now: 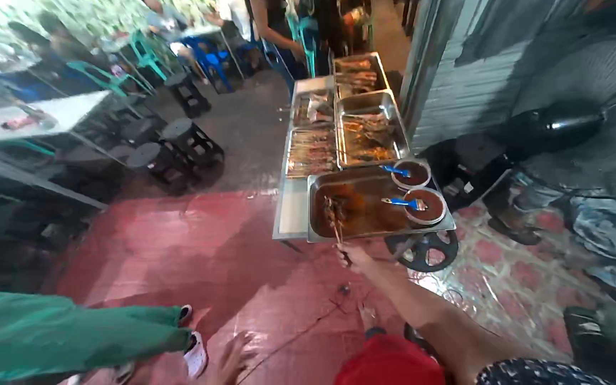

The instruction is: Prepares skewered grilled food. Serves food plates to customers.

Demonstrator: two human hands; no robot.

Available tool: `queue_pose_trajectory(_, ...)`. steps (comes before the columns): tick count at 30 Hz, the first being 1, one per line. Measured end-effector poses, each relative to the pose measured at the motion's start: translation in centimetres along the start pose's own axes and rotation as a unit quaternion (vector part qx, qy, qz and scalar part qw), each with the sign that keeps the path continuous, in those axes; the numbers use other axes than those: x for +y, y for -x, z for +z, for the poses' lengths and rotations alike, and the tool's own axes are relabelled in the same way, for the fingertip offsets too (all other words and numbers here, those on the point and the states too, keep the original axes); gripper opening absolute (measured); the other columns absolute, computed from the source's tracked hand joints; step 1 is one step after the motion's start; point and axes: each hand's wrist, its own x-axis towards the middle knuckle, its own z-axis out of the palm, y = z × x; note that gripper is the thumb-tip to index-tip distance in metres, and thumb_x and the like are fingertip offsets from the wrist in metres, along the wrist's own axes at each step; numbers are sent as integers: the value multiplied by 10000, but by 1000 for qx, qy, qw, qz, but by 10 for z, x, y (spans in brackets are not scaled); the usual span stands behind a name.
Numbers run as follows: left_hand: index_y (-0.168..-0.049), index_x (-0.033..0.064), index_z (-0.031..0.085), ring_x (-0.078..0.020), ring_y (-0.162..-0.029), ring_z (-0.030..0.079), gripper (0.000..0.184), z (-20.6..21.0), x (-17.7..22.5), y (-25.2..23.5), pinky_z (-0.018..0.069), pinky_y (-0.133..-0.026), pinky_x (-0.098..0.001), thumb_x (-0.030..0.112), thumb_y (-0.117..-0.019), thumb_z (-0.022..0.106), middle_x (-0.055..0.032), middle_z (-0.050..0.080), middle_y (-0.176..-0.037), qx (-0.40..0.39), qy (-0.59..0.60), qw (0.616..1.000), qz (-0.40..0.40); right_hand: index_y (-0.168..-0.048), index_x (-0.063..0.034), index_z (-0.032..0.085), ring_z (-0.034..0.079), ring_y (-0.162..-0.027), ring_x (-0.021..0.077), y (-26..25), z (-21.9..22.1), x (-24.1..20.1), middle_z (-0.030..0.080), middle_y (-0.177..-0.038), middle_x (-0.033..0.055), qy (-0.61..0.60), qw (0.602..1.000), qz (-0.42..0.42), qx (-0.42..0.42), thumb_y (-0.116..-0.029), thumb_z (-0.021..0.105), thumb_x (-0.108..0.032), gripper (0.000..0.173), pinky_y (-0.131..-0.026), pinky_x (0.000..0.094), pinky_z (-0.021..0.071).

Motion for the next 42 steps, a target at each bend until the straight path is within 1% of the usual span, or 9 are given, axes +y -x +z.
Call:
queue_pose_trajectory(5, -1464, -14, 479, -326, -1231, 621, 556, 167, 54, -131, 494, -1047, -502, 404, -1105, 402, -217, 610, -1371, -137, 34, 987, -82, -1407, -11, 485, 631, -725, 198, -18, -10, -11, 636, -935, 124, 249, 966, 74, -9, -1127, 381, -325, 433, -686, 359, 554)
queue_pose_trajectory(9, -1477, 50, 453, -270, -1077, 667, 591, 243, 75, -173, 535, -905, -450, 477, -1116, 262, -166, 657, -1269, -187, 150, 953, -186, -1434, -1, 541, 577, -1278, 429, 26, -6, -82, 595, -1375, 272, 620, 775, 117, -22, -1049, 473, -550, 675, -1071, 645, 425)
queue_pose_trajectory(12, -1246, 47, 589, -190, -766, 677, 461, 269, 87, -179, 565, -686, -361, 420, -1111, 356, -96, 707, -936, -164, 185, 943, -224, -1429, -100, 564, 579, -1299, 381, 78, -26, -147, 595, -1409, 195, 659, 734, 17, 162, -1021, 562, -480, 558, -1071, 594, 458)
queue_pose_trajectory(15, -1364, 6, 530, -222, -881, 677, 401, 280, 84, -184, 557, -770, -387, 297, -1117, 406, -160, 682, -1107, -155, 160, 952, -210, -1540, -152, 446, 469, -1381, 435, 67, -78, -178, 446, -1537, 216, 667, 692, -40, 275, -972, 688, -391, 662, -1065, 600, 455)
queue_pose_trajectory(18, -1324, -18, 550, -181, -749, 644, 325, 282, 80, -193, 558, -677, -349, 191, -1079, 509, -141, 667, -979, -122, 114, 971, -169, -1539, -180, 461, 384, -1423, 475, 23, -113, -177, 398, -1561, 230, 704, 658, -32, 265, -904, 776, -369, 735, -1077, 658, 405)
queue_pose_trajectory(25, -1230, -29, 651, -228, -804, 658, 301, 259, 83, -205, 557, -758, -407, 141, -982, 671, -182, 700, -1003, -99, -17, 987, -123, -1441, -91, 555, 421, -1428, 433, 18, -112, -199, 424, -1565, 204, 749, 610, -26, 256, -1058, 479, -189, 402, -1076, 612, 441)
queue_pose_trajectory(30, -1229, -29, 626, -217, -732, 630, 304, 255, 82, -215, 541, -675, -388, 157, -989, 651, -164, 675, -943, -76, 4, 988, -134, -1407, -35, 564, 591, -1281, 385, 63, -112, -225, 565, -1429, 216, 696, 627, -115, 331, -1069, 460, -241, 410, -1042, 544, 493)
queue_pose_trajectory(34, -1283, -29, 606, -314, -968, 680, 324, 243, 76, -229, 558, -854, -488, 158, -1019, 596, -223, 682, -1121, -54, -27, 991, -116, -1281, 38, 632, 676, -1120, 348, 105, -93, -258, 676, -1225, 238, 561, 676, -294, 375, -1011, 592, -162, 339, -993, 511, 535)
queue_pose_trajectory(42, -1401, 36, 553, -305, -1043, 700, 382, 226, 66, -233, 564, -928, -492, 232, -1079, 485, -194, 673, -1235, -107, -102, 984, -95, -1338, -28, 511, 727, -773, 254, -27, -55, -228, 697, -1081, 171, 249, 918, -246, 189, -1050, 547, -87, 296, -712, 427, 632)
